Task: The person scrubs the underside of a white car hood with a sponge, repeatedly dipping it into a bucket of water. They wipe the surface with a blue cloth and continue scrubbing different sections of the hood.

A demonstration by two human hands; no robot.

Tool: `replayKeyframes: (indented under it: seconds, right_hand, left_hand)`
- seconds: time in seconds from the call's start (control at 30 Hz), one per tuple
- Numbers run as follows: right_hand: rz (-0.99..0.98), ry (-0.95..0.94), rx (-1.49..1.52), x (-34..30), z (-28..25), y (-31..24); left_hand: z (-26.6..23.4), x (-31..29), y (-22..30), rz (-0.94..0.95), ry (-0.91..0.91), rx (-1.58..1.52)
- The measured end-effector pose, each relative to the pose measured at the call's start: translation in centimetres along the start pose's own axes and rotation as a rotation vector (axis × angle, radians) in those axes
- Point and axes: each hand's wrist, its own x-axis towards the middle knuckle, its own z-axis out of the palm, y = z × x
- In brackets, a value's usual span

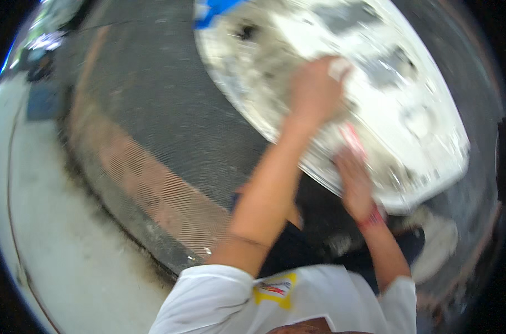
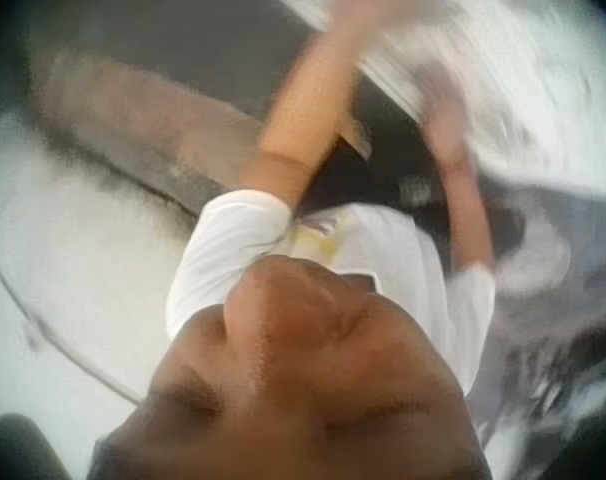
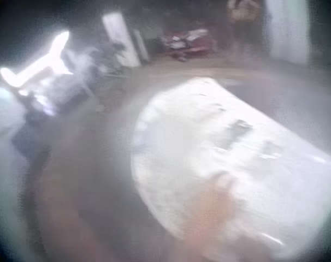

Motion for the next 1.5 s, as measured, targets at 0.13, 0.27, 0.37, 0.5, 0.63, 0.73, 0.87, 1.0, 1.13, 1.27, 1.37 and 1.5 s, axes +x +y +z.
replayKeyframes:
  seconds: [0.13, 0.27, 0.37, 0.5, 0.63, 0.73, 0.87, 1.0, 1.13, 1.27, 1.37, 1.5]
  right_hand:
    - [-0.115, 0.138, -0.041, 9.1, 2.4, -3.5]
    - [-0.048, 0.017, -0.073, -0.3, -0.9, -0.2]
    - [-0.003, -0.001, -0.068, -2.4, -1.2, 0.1]
    - [-0.088, 0.081, -0.035, 6.7, 1.1, -2.1]
    - [-0.079, 0.037, -0.027, 4.5, 0.5, -2.1]
    - [0.028, -0.045, -0.161, -2.2, -1.5, -0.2]
    - [-0.102, 0.077, -0.079, 2.6, 1.1, -0.7]
    - [-0.211, -0.024, -0.146, 9.5, 1.4, -4.0]
    - [-0.296, -0.251, -0.245, 0.5, -1.1, 0.9]
    - [-0.323, -0.19, -0.239, -1.2, -0.2, 1.7]
    - [-0.384, -0.062, -0.155, 5.5, 4.6, -3.4]
    - [-0.254, 0.02, -0.099, 6.5, 6.3, -6.6]
  left_hand:
    - [-1.0, 0.6, -0.3, -0.017, -0.001, -0.093]
    - [-1.3, 0.7, 1.5, -0.097, -0.016, -0.078]
    - [-1.6, 0.6, -0.1, -0.062, -0.003, -0.086]
    - [-0.8, 0.9, 0.3, 0.05, -0.033, 0.016]
    - [-1.3, 0.0, 0.9, 0.01, -0.001, -0.024]
    - [-1.8, 0.0, 1.6, -0.162, -0.021, -0.148]
    - [-1.5, 0.4, 0.2, -0.064, -0.028, -0.224]
    - [-1.5, 0.2, 2.2, -0.036, -0.054, -0.145]
    - [-1.8, 0.1, -0.2, -0.004, -0.019, -0.015]
    - [-2.3, 0.5, -1.3, 0.078, 0.033, 0.105]
    - [-0.9, 0.8, -0.3, 0.076, -0.003, 0.115]
    - [-0.5, 3.0, -3.9, -0.172, -0.111, -0.177]
